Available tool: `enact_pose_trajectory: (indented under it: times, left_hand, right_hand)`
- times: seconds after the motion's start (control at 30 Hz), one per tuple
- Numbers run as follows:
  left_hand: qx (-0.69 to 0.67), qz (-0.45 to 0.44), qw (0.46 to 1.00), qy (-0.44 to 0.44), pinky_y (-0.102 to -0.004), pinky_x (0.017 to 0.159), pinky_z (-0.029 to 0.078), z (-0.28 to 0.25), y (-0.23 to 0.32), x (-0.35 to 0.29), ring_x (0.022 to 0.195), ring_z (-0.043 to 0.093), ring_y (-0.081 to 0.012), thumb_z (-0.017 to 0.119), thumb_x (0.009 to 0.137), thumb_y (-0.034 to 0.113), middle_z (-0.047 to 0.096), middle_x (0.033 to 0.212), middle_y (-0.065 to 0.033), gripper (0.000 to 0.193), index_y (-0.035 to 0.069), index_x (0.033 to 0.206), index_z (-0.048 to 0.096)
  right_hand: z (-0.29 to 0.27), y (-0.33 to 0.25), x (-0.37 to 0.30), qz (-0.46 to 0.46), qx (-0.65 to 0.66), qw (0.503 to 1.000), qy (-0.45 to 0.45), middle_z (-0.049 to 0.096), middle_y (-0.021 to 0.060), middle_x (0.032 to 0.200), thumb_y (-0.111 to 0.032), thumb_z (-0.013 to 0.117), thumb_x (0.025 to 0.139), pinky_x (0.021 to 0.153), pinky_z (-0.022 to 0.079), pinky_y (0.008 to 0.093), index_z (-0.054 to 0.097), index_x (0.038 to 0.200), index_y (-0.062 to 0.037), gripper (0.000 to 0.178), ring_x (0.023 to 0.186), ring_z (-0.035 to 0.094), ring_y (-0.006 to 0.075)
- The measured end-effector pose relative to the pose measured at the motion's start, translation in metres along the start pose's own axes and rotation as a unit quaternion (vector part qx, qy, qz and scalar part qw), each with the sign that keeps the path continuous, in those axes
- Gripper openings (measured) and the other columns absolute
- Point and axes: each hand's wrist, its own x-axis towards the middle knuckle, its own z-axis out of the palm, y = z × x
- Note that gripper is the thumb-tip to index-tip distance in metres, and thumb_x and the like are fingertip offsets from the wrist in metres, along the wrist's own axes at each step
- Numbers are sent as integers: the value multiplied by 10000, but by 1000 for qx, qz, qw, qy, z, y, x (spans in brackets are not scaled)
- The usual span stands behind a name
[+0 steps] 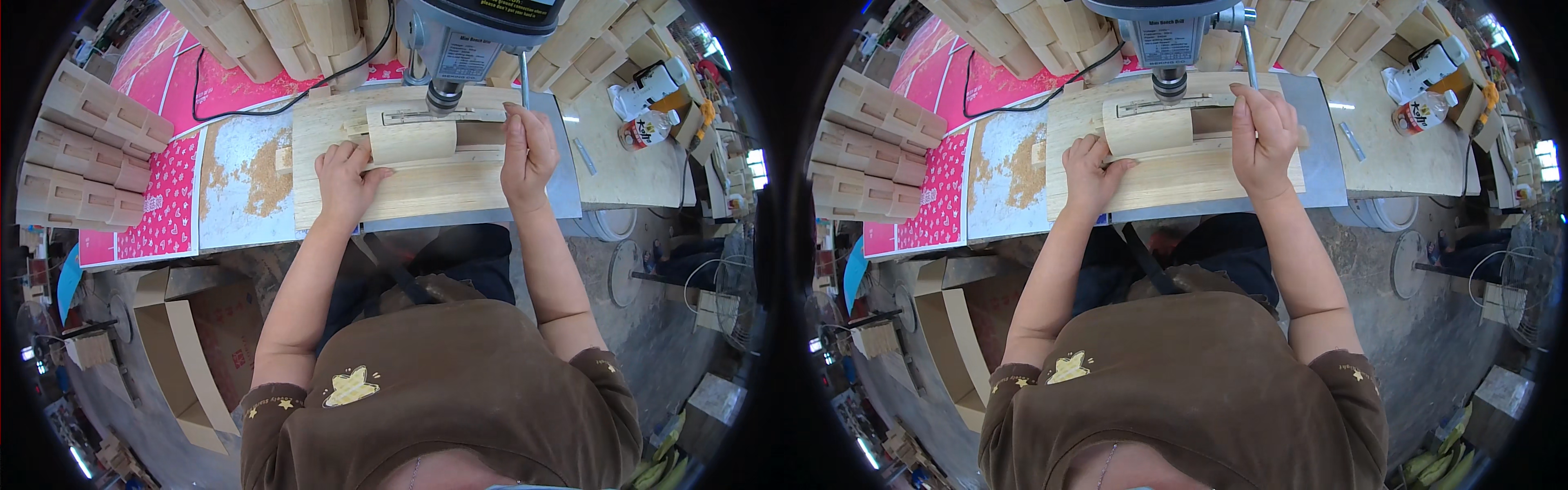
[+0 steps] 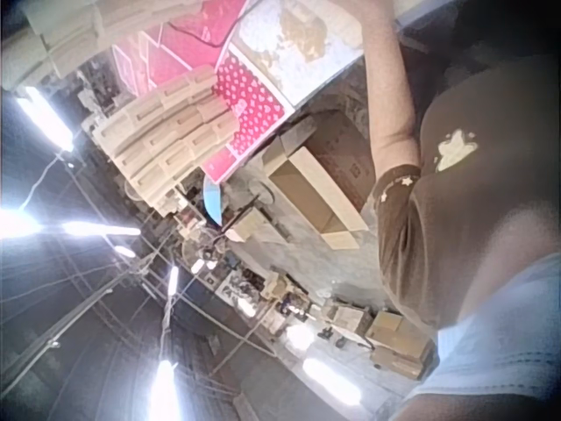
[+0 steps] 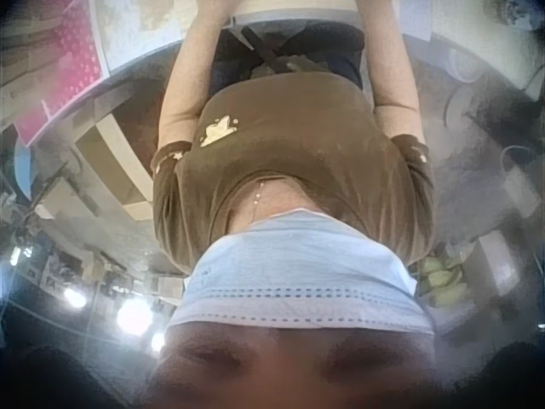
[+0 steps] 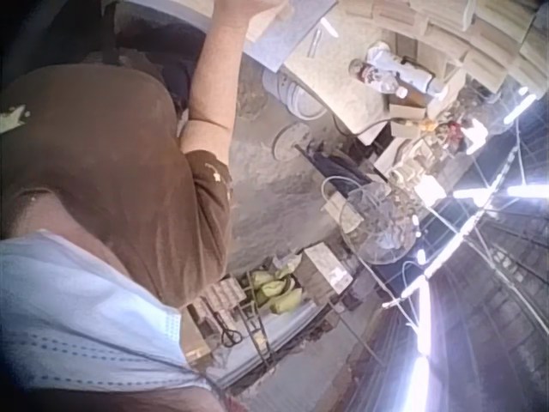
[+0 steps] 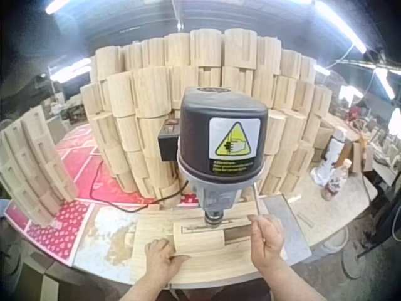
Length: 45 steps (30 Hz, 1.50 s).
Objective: Drilling holes into cylindrical wooden blocks using a drill press.
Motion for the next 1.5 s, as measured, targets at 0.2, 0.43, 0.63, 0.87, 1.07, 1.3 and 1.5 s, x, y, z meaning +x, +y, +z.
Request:
enact_pose_trajectory:
  times: [0.2,0.43,0.63,0.87,1.07,1.3,1.5]
  left_hand:
    - [-3,0,1000,-6,-364,758,339,2,-4,-1,798,507,-225,777,596,271,531,777,-23,491,97,1031,631]
    - [-17,18,999,-24,-380,751,348,26,24,9,807,512,-245,782,592,252,528,779,-39,516,98,1058,623]
    - [-23,7,1000,-13,-378,756,351,26,29,10,744,512,-243,763,640,229,522,737,-41,393,98,992,645]
    - [-15,-11,999,-41,-397,754,352,29,21,6,803,524,-248,775,613,255,528,790,-41,529,107,1093,610]
    - [-14,-12,999,-39,-395,753,353,29,24,8,795,524,-246,780,607,258,527,790,-40,525,108,1081,612]
    - [-12,-6,1000,-6,-376,756,360,27,24,7,755,511,-234,780,603,220,525,748,-27,392,103,953,648]
    - [-134,-95,983,-77,-390,845,332,26,28,17,904,521,-230,804,584,275,568,852,-32,479,92,1000,654]
  right_hand:
    - [-38,-32,65,-20,-36,999,-32,505,36,603,-78,500,896,499,338,240,590,797,12,161,533,438,95]
    - [8,-2,200,47,-224,970,-85,621,220,817,-293,463,839,695,459,438,625,775,1,342,785,597,381]
    - [-23,-37,176,53,-178,978,-96,609,231,789,-278,456,867,663,450,457,608,824,-27,296,772,600,387]
    - [-37,-40,52,58,-20,994,-87,514,56,582,-74,621,785,543,364,324,613,770,-53,26,514,492,204]
    - [2,-3,1,-26,-36,999,28,562,27,716,-91,648,774,647,363,318,619,828,-54,71,687,540,194]
    - [-29,-24,53,-78,-29,997,0,551,54,665,-70,612,810,573,381,297,611,807,-36,33,611,522,190]
    - [-5,-28,172,50,-153,987,-10,600,244,780,-310,463,891,658,447,465,585,838,-36,305,759,587,409]
